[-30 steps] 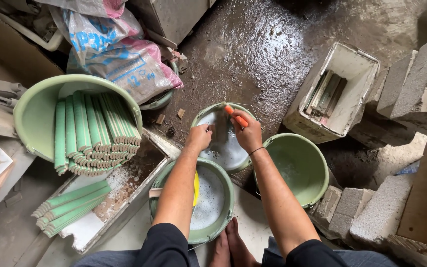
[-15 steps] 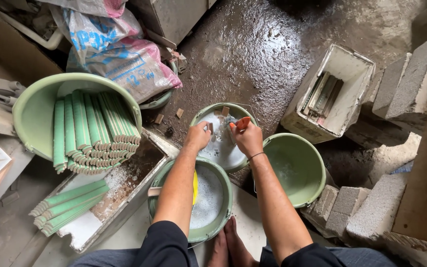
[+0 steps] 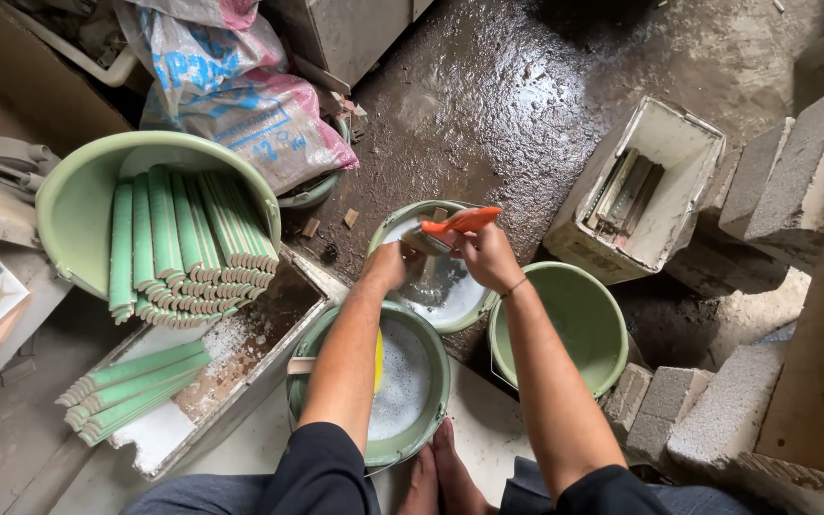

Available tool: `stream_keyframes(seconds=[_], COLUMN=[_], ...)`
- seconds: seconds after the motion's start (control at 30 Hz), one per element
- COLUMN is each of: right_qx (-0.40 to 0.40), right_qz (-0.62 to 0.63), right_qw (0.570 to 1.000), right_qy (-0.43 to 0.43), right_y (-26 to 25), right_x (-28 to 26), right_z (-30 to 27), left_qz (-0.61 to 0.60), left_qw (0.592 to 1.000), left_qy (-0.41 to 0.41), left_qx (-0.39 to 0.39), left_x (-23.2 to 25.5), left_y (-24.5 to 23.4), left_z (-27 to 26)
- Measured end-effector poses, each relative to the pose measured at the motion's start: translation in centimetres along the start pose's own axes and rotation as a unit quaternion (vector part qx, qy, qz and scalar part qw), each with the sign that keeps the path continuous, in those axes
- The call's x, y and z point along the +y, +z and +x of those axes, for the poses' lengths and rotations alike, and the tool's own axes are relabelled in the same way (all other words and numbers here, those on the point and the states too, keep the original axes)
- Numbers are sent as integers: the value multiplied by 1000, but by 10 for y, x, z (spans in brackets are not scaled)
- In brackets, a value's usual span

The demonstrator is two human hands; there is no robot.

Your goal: The person sits on the floor and uses an orange-handled brush to scrub a wooden stick in a bucket of soapy water. They repeatedly dip, scrub, and rinse the stick, then place it aside and pick up another to repeat the process.

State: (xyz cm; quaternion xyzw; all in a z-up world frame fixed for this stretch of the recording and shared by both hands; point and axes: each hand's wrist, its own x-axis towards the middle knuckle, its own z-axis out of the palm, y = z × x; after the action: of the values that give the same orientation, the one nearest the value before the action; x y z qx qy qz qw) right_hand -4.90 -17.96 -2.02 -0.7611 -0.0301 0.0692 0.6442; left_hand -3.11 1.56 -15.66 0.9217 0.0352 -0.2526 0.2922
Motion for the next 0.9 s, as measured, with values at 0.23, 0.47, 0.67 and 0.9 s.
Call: stream_keyframes(seconds=[0.23,0.47,0.67,0.9], right_qx=[1,103,158,176], right_qz=[28,-77,-150,-161], right_qw=[1000,992,976,971], right_qy=[-2,13,14,6], right_y=[-8,-5,-4,17], right_x=[-9,21,68,51], right_z=[0,19,31,25], left_qz=[-51,-37,-28,-23], left_qw=[998,998,998,998], left_qy=[0,-29,-28,-31], left_qx=[-41,-42,-44,-44], left_x=[33,17,27,25], left_y=[-37,-12,-23,-25], left_z=[-48,-21,-32,-31])
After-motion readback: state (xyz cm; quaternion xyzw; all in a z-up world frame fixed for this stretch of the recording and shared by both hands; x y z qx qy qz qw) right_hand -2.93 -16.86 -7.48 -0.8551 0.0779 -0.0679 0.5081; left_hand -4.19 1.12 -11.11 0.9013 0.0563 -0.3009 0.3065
